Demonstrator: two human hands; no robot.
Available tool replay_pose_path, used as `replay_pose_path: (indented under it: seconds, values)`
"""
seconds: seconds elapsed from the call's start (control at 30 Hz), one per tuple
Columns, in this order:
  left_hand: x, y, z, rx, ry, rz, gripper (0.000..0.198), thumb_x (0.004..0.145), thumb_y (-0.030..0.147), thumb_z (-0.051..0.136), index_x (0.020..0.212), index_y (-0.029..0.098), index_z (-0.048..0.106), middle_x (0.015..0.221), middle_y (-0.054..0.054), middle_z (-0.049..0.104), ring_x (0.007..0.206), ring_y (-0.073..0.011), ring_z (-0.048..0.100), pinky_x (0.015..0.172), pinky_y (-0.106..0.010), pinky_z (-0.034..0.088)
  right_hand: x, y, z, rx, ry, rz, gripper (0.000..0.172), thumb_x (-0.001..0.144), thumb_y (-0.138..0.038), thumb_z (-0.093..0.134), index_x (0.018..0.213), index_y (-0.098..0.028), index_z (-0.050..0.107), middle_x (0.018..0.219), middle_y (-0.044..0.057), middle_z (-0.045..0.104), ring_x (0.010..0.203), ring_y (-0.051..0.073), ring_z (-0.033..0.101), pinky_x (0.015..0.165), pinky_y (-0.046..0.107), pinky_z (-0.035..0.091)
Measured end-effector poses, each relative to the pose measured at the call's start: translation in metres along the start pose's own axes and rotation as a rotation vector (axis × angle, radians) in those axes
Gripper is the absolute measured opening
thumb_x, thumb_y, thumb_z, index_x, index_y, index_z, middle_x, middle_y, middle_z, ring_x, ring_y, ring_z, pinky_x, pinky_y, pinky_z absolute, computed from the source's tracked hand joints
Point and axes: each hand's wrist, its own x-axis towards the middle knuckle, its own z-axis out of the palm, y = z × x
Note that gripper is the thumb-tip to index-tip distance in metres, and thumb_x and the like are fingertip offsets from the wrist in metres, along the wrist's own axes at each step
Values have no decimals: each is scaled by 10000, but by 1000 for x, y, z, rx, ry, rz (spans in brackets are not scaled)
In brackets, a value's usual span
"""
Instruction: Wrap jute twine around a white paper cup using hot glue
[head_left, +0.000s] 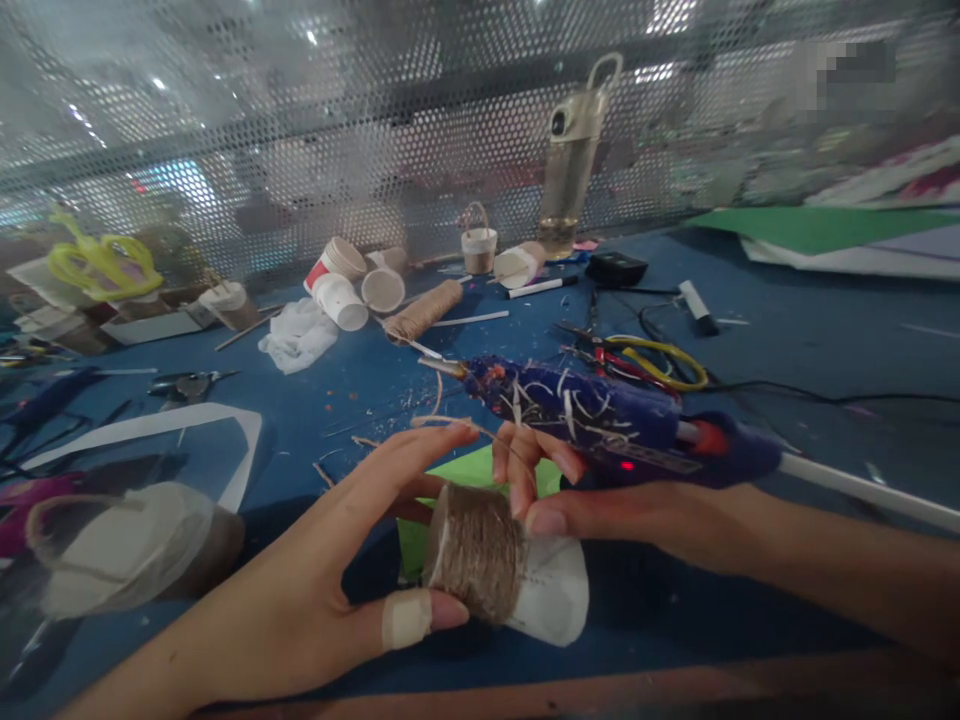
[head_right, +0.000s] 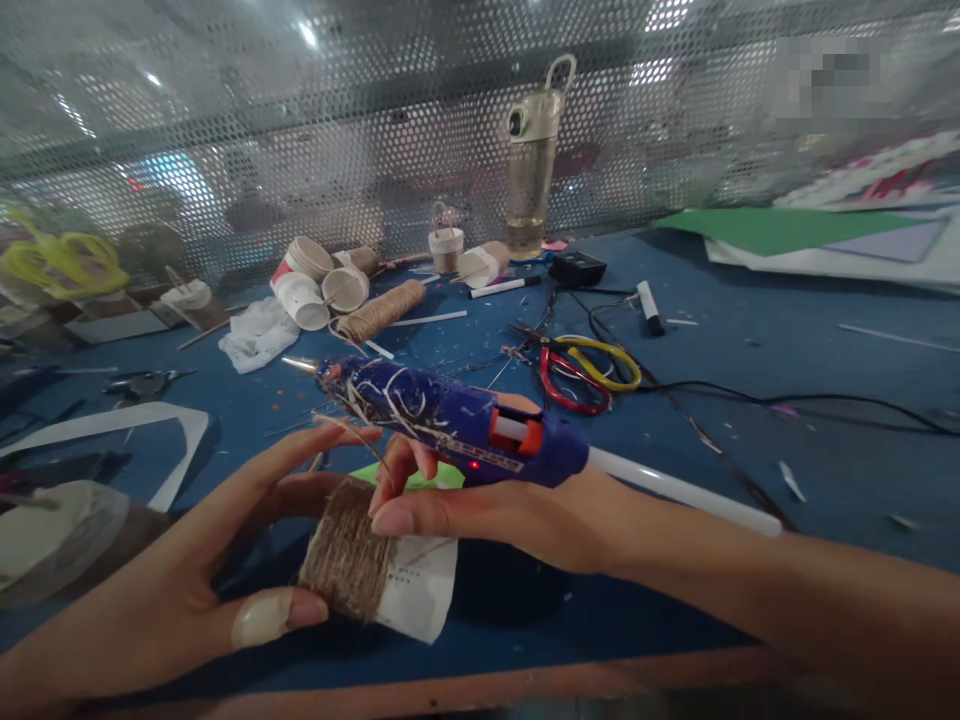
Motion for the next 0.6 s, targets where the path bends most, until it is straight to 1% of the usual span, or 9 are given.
replay_pose_path:
  seconds: [0.1, 0.2, 0.27, 0.37, 0.43, 0.5, 0.53, 0.6]
  values:
    - [-2, -2, -1, -33, -20, -22, 815, 979, 471, 765, 1608, 659, 283, 1684, 34, 489, 1359, -308, 680, 1160, -523, 572, 1, -3, 0, 68, -2, 52, 248, 872, -416, 857, 799, -258, 681, 904, -10, 769, 873, 184, 715, 824, 328, 597]
    - [-5, -4, -1, -67, -42, -50, 825, 985, 445, 760, 1615, 657, 271, 1704, 30, 456, 1380, -320, 661, 1121, -498, 607, 3, -8, 1, 63, 54, 87, 296, 826, -406, 892, 742, -244, 659, 822, -29, 731, 788, 153, 695, 779, 297, 594]
    - [-6, -4, -1, -80, -53, -66, 847, 978, 424, 772, 1620, 652, 269, 1708, 25, 447, 1389, -328, 650, 1097, -481, 625, 4, -8, 2, 69, 105, 112, 360, 774, -414, 930, 696, -236, 627, 793, -32, 708, 776, 150, 690, 773, 292, 596]
    - [-5, -3, 0, -91, -41, -70, 862, 965, 397, 794, 1611, 658, 286, 1702, 30, 446, 1361, -311, 662, 1096, -459, 625, 4, -5, 3, 105, 151, 155, 371, 730, -433, 960, 699, -234, 648, 806, -25, 703, 813, 160, 687, 793, 296, 586]
    - [-3, -2, 0, -118, -22, -56, 818, 957, 361, 810, 1585, 630, 361, 1670, 20, 476, 1350, -291, 668, 1106, -434, 619, 4, -1, 3, 125, 147, 194, 352, 724, -425, 967, 714, -235, 671, 825, -28, 705, 840, 162, 676, 823, 299, 568]
    - [-1, 0, 1, -164, -4, -23, 718, 950, 303, 819, 1526, 557, 475, 1608, -6, 525, 1370, -283, 654, 1104, -399, 619, 3, 2, 2, 121, 132, 207, 333, 730, -412, 967, 723, -238, 683, 837, -36, 703, 850, 158, 661, 827, 291, 545]
    - [1, 1, 1, -184, 1, -1, 664, 945, 276, 823, 1485, 518, 523, 1570, -17, 547, 1380, -278, 647, 1099, -380, 621, 3, 3, 2, 114, 128, 201, 323, 741, -408, 961, 724, -240, 685, 836, -40, 702, 843, 154, 653, 816, 287, 536]
    - [3, 2, 2, -204, 2, 31, 587, 940, 245, 824, 1420, 468, 570, 1496, -25, 582, 1366, -258, 652, 1082, -345, 627, 3, 5, 1, 102, 133, 152, 304, 757, -388, 956, 731, -246, 689, 830, -46, 700, 815, 149, 645, 781, 285, 527]
